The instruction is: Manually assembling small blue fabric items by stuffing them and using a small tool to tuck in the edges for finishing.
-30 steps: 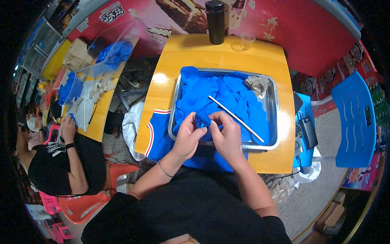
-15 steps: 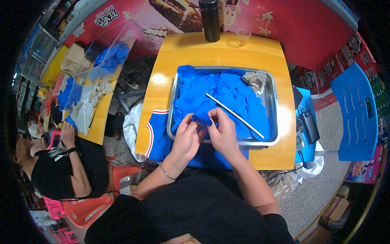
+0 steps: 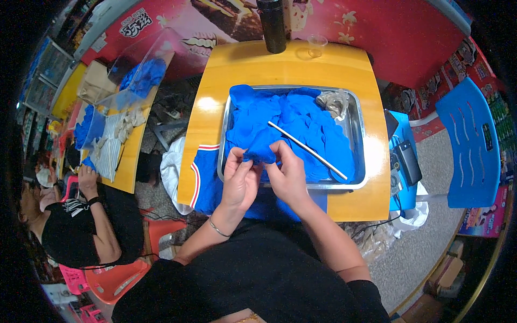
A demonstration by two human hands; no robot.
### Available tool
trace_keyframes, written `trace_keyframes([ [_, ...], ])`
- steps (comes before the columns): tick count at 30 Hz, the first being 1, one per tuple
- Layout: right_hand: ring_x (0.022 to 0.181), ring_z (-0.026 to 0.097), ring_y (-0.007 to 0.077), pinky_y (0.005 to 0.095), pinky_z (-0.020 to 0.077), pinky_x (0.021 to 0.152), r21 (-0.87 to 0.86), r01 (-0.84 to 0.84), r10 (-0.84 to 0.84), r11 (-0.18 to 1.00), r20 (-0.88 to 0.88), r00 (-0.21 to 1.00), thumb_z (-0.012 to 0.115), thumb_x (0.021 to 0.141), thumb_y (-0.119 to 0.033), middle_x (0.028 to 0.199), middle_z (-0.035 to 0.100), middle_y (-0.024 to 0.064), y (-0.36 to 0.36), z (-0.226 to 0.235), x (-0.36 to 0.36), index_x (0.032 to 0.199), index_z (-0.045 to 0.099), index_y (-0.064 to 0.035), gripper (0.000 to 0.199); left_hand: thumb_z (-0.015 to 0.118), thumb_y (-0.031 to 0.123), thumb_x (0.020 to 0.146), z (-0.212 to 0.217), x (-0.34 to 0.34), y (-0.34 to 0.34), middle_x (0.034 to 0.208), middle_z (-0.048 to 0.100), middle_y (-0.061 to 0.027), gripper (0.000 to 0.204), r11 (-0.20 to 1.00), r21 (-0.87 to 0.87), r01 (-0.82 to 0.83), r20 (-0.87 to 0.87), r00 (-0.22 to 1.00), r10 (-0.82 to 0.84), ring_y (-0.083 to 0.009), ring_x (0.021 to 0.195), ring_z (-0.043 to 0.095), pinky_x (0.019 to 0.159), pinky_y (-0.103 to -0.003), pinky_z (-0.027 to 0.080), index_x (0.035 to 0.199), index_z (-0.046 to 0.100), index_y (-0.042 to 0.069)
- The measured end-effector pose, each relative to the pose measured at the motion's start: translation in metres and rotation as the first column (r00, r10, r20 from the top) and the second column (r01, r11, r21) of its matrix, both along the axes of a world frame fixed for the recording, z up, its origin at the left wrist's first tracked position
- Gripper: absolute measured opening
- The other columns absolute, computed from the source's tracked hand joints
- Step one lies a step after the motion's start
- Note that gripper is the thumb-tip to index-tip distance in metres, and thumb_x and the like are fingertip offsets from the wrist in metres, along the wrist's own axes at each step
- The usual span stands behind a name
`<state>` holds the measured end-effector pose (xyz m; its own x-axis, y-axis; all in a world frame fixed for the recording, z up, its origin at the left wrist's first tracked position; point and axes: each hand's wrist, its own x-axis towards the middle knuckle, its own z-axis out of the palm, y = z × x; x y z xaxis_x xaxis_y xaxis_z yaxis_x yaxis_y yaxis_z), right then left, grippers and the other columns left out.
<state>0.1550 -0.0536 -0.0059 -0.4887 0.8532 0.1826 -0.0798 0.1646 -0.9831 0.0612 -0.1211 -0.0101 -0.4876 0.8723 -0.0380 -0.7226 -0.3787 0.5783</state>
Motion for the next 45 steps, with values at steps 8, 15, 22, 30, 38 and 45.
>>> trace_keyframes([
  [8, 0.071, 0.049, 0.0059, 0.0229, 0.0421, 0.062, -0.302, -0.054, 0.001, 0.952, -0.172, 0.985, 0.052, 0.082, -0.001, 0.082, 0.056, 0.0009, -0.005, 0.013, 0.002, 0.094, 0.053, -0.0011, 0.012, 0.056, -0.002, 0.084, 0.002, -0.013, -0.002, 0.092, 0.050, -0.0002, 0.021, 0.971, -0.126, 0.203, -0.340, 0.911, -0.234, -0.0062, 0.087, 0.048, 0.075, -0.019, 0.039, 0.100, 0.047, 0.006],
  [15, 0.072, 0.047, 0.0062, 0.0243, 0.0405, 0.062, -0.175, -0.055, 0.043, 0.983, -0.072, 0.996, 0.055, 0.085, -0.008, 0.079, 0.054, 0.0006, -0.001, -0.006, 0.001, 0.094, 0.054, -0.0017, 0.011, 0.058, 0.000, 0.083, 0.007, -0.016, 0.001, 0.082, 0.048, -0.0007, 0.021, 0.981, -0.196, 0.011, -0.580, 0.805, -0.125, -0.0042, 0.072, 0.046, 0.064, -0.018, 0.039, 0.098, 0.045, 0.005],
  [22, 0.067, 0.046, 0.0064, 0.0250, 0.0392, 0.057, -0.204, -0.204, 0.215, 0.957, 0.032, 0.976, 0.061, 0.086, -0.021, 0.075, 0.053, 0.0002, -0.002, -0.001, 0.011, 0.086, 0.055, -0.0013, 0.021, 0.056, -0.004, 0.082, -0.001, -0.023, 0.004, 0.089, 0.057, -0.0052, 0.012, 0.969, -0.102, -0.226, -0.831, 0.555, 0.042, -0.0095, 0.074, 0.057, 0.066, -0.021, 0.047, 0.093, 0.054, 0.000],
  [30, 0.064, 0.055, 0.0179, 0.0299, 0.0433, 0.057, 0.363, 0.069, -0.162, 0.929, 0.232, 0.959, 0.061, 0.079, -0.005, 0.076, 0.055, 0.0083, 0.012, 0.014, 0.006, 0.083, 0.056, -0.0025, 0.007, 0.053, 0.005, 0.086, 0.003, -0.021, -0.001, 0.096, 0.043, -0.0031, 0.008, 0.963, -0.229, 0.140, -0.582, 0.774, -0.251, -0.0092, 0.089, 0.044, 0.081, -0.022, 0.035, 0.092, 0.052, 0.000],
  [38, 0.067, 0.051, 0.0107, 0.0240, 0.0398, 0.057, -0.082, -0.286, 0.297, 0.955, 0.221, 0.929, 0.061, 0.084, -0.013, 0.073, 0.051, 0.0013, 0.019, 0.017, 0.016, 0.084, 0.055, -0.0036, 0.011, 0.055, 0.005, 0.084, -0.001, -0.026, -0.001, 0.084, 0.045, 0.0028, 0.009, 0.960, -0.127, 0.249, -0.093, 0.961, -0.262, -0.0050, 0.079, 0.042, 0.075, -0.021, 0.034, 0.080, 0.049, 0.009],
  [45, 0.070, 0.046, 0.0076, 0.0233, 0.0384, 0.062, -0.227, -0.258, 0.267, 0.939, 0.010, 0.964, 0.058, 0.086, -0.013, 0.076, 0.051, -0.0012, 0.018, 0.005, 0.018, 0.085, 0.054, -0.0020, 0.012, 0.057, 0.002, 0.084, 0.010, -0.022, 0.000, 0.084, 0.049, 0.0029, 0.007, 0.930, -0.302, 0.208, -0.484, 0.807, -0.338, -0.0034, 0.082, 0.045, 0.073, -0.018, 0.038, 0.088, 0.053, 0.006],
])
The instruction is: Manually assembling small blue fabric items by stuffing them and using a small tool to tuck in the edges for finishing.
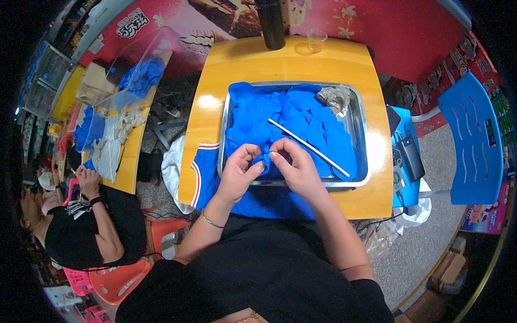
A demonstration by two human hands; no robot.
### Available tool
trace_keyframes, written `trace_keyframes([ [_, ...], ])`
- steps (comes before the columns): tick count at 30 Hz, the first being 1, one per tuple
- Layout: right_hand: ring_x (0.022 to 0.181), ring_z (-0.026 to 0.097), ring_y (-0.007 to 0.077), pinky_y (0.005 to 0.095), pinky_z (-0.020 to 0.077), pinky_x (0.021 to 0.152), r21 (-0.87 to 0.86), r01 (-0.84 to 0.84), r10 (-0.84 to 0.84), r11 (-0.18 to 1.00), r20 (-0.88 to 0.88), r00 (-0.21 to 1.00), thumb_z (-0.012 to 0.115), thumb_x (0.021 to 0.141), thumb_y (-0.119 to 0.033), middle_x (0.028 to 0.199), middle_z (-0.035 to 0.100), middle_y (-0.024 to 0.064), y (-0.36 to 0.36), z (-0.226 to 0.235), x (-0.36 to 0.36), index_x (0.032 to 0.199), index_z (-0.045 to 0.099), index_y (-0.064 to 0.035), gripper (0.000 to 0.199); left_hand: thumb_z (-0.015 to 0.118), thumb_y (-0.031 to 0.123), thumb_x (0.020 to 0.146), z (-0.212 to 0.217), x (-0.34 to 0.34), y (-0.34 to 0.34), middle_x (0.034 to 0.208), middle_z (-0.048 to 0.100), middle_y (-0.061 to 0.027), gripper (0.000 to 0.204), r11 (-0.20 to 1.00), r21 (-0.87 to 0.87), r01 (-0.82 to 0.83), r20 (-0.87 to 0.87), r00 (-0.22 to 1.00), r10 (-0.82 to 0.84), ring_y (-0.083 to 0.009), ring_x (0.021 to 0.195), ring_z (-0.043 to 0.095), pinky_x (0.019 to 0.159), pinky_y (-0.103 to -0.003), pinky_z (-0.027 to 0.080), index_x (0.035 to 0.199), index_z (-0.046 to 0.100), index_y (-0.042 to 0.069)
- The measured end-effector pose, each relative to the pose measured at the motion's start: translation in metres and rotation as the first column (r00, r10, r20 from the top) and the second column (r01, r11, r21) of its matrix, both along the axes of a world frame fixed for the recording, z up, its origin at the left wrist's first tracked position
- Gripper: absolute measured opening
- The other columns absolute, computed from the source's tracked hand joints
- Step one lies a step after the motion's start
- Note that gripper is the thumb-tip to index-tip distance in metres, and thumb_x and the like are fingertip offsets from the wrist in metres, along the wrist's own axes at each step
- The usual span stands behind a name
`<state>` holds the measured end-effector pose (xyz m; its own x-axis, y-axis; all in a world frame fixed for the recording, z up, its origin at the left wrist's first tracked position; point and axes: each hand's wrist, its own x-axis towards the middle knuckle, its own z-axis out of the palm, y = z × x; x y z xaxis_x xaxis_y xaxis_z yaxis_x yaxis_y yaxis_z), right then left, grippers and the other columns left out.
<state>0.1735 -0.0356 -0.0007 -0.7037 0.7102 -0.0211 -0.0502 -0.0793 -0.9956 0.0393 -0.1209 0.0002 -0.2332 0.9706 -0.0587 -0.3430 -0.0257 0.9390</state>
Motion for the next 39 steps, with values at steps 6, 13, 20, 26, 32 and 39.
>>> trace_keyframes([
  [6, 0.067, 0.054, 0.0209, 0.0279, 0.0425, 0.060, 0.549, 0.160, -0.273, 0.820, 0.129, 0.953, 0.057, 0.081, -0.005, 0.078, 0.054, 0.0105, -0.006, 0.016, -0.007, 0.086, 0.054, -0.0010, 0.007, 0.060, 0.003, 0.083, -0.007, 0.001, 0.003, 0.085, 0.047, 0.0029, 0.009, 0.988, 0.138, -0.074, -0.154, 0.983, 0.095, -0.0045, 0.081, 0.045, 0.074, -0.019, 0.037, 0.087, 0.053, 0.005],
  [13, 0.067, 0.055, 0.0262, 0.0321, 0.0423, 0.059, 0.555, 0.157, -0.255, 0.817, 0.102, 0.962, 0.057, 0.080, -0.006, 0.079, 0.054, 0.0130, -0.006, 0.020, -0.006, 0.085, 0.054, -0.0005, 0.008, 0.063, 0.003, 0.080, -0.008, -0.001, 0.000, 0.081, 0.045, 0.0025, 0.015, 0.993, 0.084, -0.078, -0.018, 0.997, 0.080, -0.0055, 0.077, 0.044, 0.069, -0.020, 0.037, 0.084, 0.049, 0.006],
  [20, 0.067, 0.053, 0.0274, 0.0346, 0.0406, 0.058, 0.564, -0.009, -0.106, 0.826, 0.170, 0.980, 0.056, 0.081, -0.010, 0.076, 0.051, 0.0142, -0.004, 0.027, -0.001, 0.083, 0.053, 0.0006, 0.011, 0.061, -0.003, 0.076, -0.008, 0.000, 0.003, 0.101, 0.058, -0.0080, 0.023, 0.935, 0.271, -0.228, -0.534, 0.773, 0.343, -0.0134, 0.090, 0.054, 0.082, -0.025, 0.043, 0.099, 0.059, 0.000],
  [26, 0.066, 0.055, 0.0275, 0.0344, 0.0422, 0.058, 0.555, 0.108, -0.206, 0.825, 0.116, 0.972, 0.059, 0.080, -0.007, 0.075, 0.053, 0.0131, -0.006, 0.025, 0.000, 0.082, 0.054, -0.0008, 0.008, 0.062, 0.001, 0.075, -0.009, -0.005, 0.006, 0.093, 0.055, -0.0103, 0.009, 0.942, 0.289, -0.168, -0.583, 0.750, 0.313, -0.0207, 0.090, 0.055, 0.079, -0.030, 0.044, 0.084, 0.061, 0.000],
  [32, 0.066, 0.058, 0.0258, 0.0331, 0.0451, 0.056, 0.804, 0.133, -0.331, 0.580, 0.083, 0.940, 0.063, 0.077, -0.004, 0.077, 0.056, 0.0102, -0.008, 0.030, -0.004, 0.082, 0.056, -0.0037, 0.009, 0.056, 0.007, 0.080, -0.011, -0.010, -0.004, 0.104, 0.042, -0.0045, 0.008, 0.991, 0.117, 0.069, -0.072, 0.996, -0.061, -0.0097, 0.091, 0.040, 0.080, -0.021, 0.033, 0.076, 0.050, 0.003],
  [39, 0.066, 0.057, 0.0248, 0.0326, 0.0446, 0.056, 0.692, 0.124, -0.234, 0.711, 0.067, 0.970, 0.062, 0.078, -0.005, 0.078, 0.055, 0.0096, -0.013, 0.034, -0.003, 0.083, 0.055, -0.0025, 0.009, 0.057, 0.004, 0.080, -0.010, 0.000, -0.003, 0.103, 0.047, -0.0047, 0.013, 0.990, 0.087, -0.112, 0.187, 0.978, 0.094, -0.0075, 0.087, 0.043, 0.076, -0.022, 0.034, 0.071, 0.047, 0.007],
])
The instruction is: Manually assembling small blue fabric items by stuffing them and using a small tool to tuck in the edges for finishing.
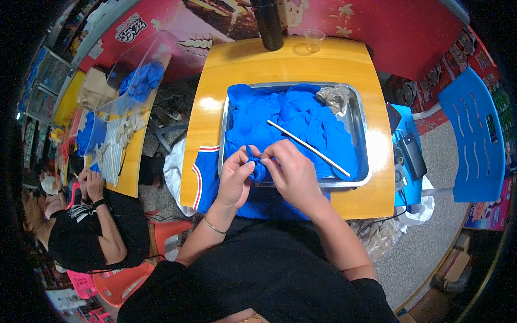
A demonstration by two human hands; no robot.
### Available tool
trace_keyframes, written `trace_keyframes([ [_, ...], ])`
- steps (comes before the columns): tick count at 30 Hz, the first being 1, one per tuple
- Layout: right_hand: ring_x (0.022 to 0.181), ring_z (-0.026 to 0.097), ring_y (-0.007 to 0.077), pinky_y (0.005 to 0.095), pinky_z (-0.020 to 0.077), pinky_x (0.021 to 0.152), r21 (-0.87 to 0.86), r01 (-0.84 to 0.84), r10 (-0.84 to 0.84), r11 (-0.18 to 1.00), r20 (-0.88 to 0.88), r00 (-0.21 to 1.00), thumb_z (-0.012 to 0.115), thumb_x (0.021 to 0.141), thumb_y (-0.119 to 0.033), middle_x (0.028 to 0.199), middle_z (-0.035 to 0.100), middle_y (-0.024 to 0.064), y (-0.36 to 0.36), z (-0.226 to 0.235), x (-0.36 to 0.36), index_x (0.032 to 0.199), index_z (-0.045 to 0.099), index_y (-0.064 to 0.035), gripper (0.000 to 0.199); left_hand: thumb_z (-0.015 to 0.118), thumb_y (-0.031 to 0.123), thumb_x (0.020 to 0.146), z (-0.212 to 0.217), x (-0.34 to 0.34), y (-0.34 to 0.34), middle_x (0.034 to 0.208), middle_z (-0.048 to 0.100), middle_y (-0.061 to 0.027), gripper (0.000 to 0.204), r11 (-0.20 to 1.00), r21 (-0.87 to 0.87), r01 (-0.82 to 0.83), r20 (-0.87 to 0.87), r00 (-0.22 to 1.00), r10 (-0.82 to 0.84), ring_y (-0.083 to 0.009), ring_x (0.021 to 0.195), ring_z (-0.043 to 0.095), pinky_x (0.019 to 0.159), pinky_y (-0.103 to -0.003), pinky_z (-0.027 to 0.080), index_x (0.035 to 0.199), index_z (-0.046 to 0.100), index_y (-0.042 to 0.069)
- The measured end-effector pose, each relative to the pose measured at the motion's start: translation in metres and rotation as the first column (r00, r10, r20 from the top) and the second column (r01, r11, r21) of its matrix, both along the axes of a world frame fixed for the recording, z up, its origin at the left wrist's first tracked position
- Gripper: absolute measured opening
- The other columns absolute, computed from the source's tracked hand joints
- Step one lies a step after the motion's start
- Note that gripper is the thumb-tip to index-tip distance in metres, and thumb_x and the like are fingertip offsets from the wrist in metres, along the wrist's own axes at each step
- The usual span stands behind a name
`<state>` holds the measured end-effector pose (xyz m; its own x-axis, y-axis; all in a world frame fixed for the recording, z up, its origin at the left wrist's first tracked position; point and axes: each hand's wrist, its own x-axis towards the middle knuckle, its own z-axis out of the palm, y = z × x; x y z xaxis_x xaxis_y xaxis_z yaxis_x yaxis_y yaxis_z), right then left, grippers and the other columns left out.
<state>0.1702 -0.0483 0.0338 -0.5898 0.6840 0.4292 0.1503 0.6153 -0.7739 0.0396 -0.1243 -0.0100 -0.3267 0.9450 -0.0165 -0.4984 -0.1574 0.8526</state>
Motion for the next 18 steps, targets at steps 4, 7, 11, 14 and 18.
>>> trace_keyframes([
  [4, 0.067, 0.055, 0.0229, 0.0311, 0.0437, 0.057, -0.132, -0.106, 0.111, 0.985, 0.030, 0.993, 0.062, 0.079, -0.006, 0.079, 0.053, 0.0105, 0.001, 0.002, 0.007, 0.084, 0.055, -0.0014, 0.010, 0.063, 0.001, 0.066, 0.007, -0.001, 0.000, 0.098, 0.045, -0.0083, 0.021, 0.950, 0.172, -0.262, -0.754, 0.586, 0.298, -0.0173, 0.092, 0.045, 0.084, -0.029, 0.037, 0.069, 0.043, 0.006],
  [7, 0.069, 0.055, 0.0227, 0.0313, 0.0440, 0.059, -0.184, -0.144, 0.147, 0.972, 0.003, 0.989, 0.063, 0.078, -0.007, 0.080, 0.053, 0.0109, 0.000, 0.001, 0.008, 0.083, 0.055, -0.0015, 0.011, 0.064, 0.000, 0.062, 0.019, 0.002, -0.001, 0.097, 0.043, -0.0104, 0.021, 0.901, 0.288, -0.324, -0.802, 0.433, 0.412, -0.0210, 0.091, 0.046, 0.084, -0.031, 0.038, 0.069, 0.045, 0.004],
  [11, 0.073, 0.056, 0.0244, 0.0324, 0.0454, 0.062, -0.179, -0.122, 0.128, 0.976, 0.025, 0.991, 0.066, 0.076, -0.009, 0.081, 0.054, 0.0108, -0.005, 0.009, 0.007, 0.078, 0.055, -0.0027, 0.012, 0.065, -0.002, 0.061, 0.013, -0.004, -0.002, 0.094, 0.047, -0.0102, 0.018, 0.915, 0.268, -0.300, -0.748, 0.534, 0.394, -0.0194, 0.089, 0.049, 0.079, -0.029, 0.041, 0.070, 0.050, 0.003],
  [14, 0.067, 0.053, 0.0184, 0.0267, 0.0421, 0.054, 0.073, -0.112, 0.116, 0.991, -0.053, 0.992, 0.067, 0.071, -0.004, 0.084, 0.053, 0.0088, -0.005, 0.009, 0.004, 0.076, 0.054, -0.0028, 0.014, 0.061, -0.004, 0.068, 0.005, -0.005, -0.004, 0.090, 0.055, -0.0070, 0.011, 0.940, 0.223, -0.260, -0.617, 0.708, 0.342, -0.0130, 0.083, 0.053, 0.073, -0.024, 0.042, 0.074, 0.054, 0.002],
  [18, 0.075, 0.058, 0.0261, 0.0324, 0.0466, 0.062, 0.139, -0.044, 0.049, 0.989, -0.036, 0.998, 0.069, 0.069, -0.007, 0.084, 0.056, 0.0097, -0.008, 0.001, -0.002, 0.075, 0.055, -0.0043, 0.016, 0.053, -0.002, 0.081, 0.002, 0.001, -0.005, 0.086, 0.056, 0.0018, 0.012, 0.998, -0.068, -0.012, -0.178, 0.984, -0.001, -0.0064, 0.081, 0.052, 0.074, -0.022, 0.043, 0.089, 0.057, 0.006],
])
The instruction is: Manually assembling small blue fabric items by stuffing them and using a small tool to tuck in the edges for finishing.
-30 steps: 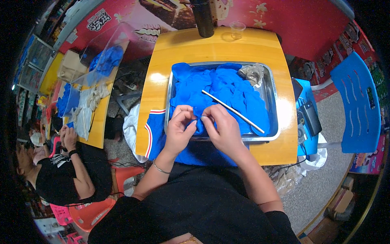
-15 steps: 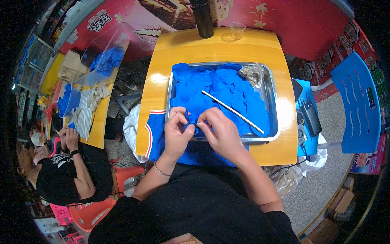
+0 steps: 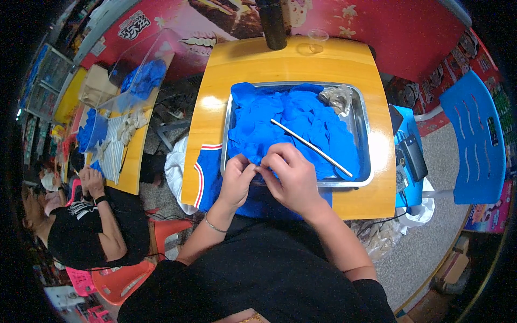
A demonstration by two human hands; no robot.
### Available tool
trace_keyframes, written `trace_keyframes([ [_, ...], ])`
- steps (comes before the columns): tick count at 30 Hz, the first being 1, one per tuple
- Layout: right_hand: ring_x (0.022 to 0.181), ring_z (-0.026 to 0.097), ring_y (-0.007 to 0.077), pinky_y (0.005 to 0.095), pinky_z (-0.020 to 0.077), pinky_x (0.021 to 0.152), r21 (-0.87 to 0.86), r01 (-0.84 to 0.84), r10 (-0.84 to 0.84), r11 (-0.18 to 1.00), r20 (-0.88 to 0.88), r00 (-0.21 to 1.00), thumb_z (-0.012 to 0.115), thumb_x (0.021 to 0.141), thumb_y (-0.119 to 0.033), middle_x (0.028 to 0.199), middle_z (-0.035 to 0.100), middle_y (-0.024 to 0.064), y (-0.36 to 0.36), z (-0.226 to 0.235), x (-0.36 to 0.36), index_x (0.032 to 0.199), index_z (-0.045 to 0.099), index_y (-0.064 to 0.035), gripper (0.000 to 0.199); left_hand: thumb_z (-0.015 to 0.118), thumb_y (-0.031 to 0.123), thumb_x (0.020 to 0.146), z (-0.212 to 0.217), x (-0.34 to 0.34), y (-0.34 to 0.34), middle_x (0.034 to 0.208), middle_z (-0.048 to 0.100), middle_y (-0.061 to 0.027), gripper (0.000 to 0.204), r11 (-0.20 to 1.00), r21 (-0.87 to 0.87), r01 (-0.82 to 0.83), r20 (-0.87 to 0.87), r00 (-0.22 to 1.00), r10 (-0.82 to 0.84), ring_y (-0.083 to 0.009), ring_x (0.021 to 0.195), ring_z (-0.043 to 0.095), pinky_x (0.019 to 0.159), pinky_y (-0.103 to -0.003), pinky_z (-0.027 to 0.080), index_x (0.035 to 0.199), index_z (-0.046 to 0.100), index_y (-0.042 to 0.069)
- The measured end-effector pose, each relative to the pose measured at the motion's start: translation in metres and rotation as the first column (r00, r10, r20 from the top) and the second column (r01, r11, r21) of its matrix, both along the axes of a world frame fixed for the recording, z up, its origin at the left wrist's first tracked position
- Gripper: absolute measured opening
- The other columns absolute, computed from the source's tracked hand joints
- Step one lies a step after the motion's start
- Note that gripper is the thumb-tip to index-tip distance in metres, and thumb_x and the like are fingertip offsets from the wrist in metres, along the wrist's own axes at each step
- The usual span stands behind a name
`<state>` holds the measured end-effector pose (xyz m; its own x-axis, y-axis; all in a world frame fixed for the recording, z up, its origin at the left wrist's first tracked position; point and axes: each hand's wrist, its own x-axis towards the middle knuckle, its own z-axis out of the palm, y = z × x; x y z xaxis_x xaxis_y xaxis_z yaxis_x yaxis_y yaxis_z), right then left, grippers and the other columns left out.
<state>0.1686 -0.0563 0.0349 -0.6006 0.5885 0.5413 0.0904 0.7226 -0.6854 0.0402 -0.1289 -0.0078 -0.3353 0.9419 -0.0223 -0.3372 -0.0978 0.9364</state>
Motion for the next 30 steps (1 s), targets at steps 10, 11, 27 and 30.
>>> trace_keyframes([
  [10, 0.061, 0.054, 0.0254, 0.0335, 0.0432, 0.055, -0.130, 0.074, -0.074, 0.989, 0.006, 0.997, 0.063, 0.077, -0.002, 0.072, 0.053, 0.0100, -0.002, -0.003, -0.002, 0.082, 0.050, -0.0020, 0.014, 0.054, -0.006, 0.081, 0.003, 0.004, 0.006, 0.093, 0.051, -0.0055, 0.010, 0.973, 0.178, -0.144, -0.344, 0.918, 0.199, -0.0109, 0.084, 0.052, 0.077, -0.023, 0.044, 0.091, 0.053, -0.004],
  [11, 0.059, 0.052, 0.0246, 0.0328, 0.0416, 0.053, -0.227, 0.105, -0.098, 0.968, 0.040, 0.994, 0.061, 0.079, -0.002, 0.071, 0.052, 0.0105, 0.000, -0.002, -0.001, 0.084, 0.049, -0.0014, 0.013, 0.055, -0.004, 0.082, 0.004, 0.006, 0.005, 0.091, 0.050, -0.0046, 0.008, 0.981, 0.147, -0.129, -0.312, 0.935, 0.170, -0.0103, 0.082, 0.051, 0.075, -0.022, 0.043, 0.089, 0.052, -0.004],
  [27, 0.064, 0.054, 0.0130, 0.0248, 0.0423, 0.055, -0.380, 0.028, -0.055, 0.925, -0.062, 0.997, 0.066, 0.077, -0.006, 0.077, 0.057, 0.0058, 0.010, 0.004, 0.001, 0.085, 0.056, -0.0020, 0.013, 0.061, 0.002, 0.083, 0.013, 0.001, -0.001, 0.088, 0.055, 0.0032, 0.014, 0.991, 0.099, 0.086, 0.342, 0.933, -0.115, -0.0046, 0.080, 0.051, 0.075, -0.021, 0.042, 0.093, 0.054, 0.009],
  [30, 0.065, 0.055, 0.0100, 0.0231, 0.0425, 0.052, -0.421, -0.070, 0.074, 0.904, -0.008, 0.997, 0.070, 0.075, -0.008, 0.079, 0.059, 0.0047, 0.007, 0.006, 0.006, 0.086, 0.058, -0.0029, 0.017, 0.064, 0.001, 0.080, 0.015, 0.001, 0.001, 0.085, 0.051, 0.0032, 0.019, 0.995, 0.101, 0.017, 0.211, 0.977, -0.038, -0.0049, 0.079, 0.050, 0.074, -0.021, 0.042, 0.090, 0.050, 0.009],
])
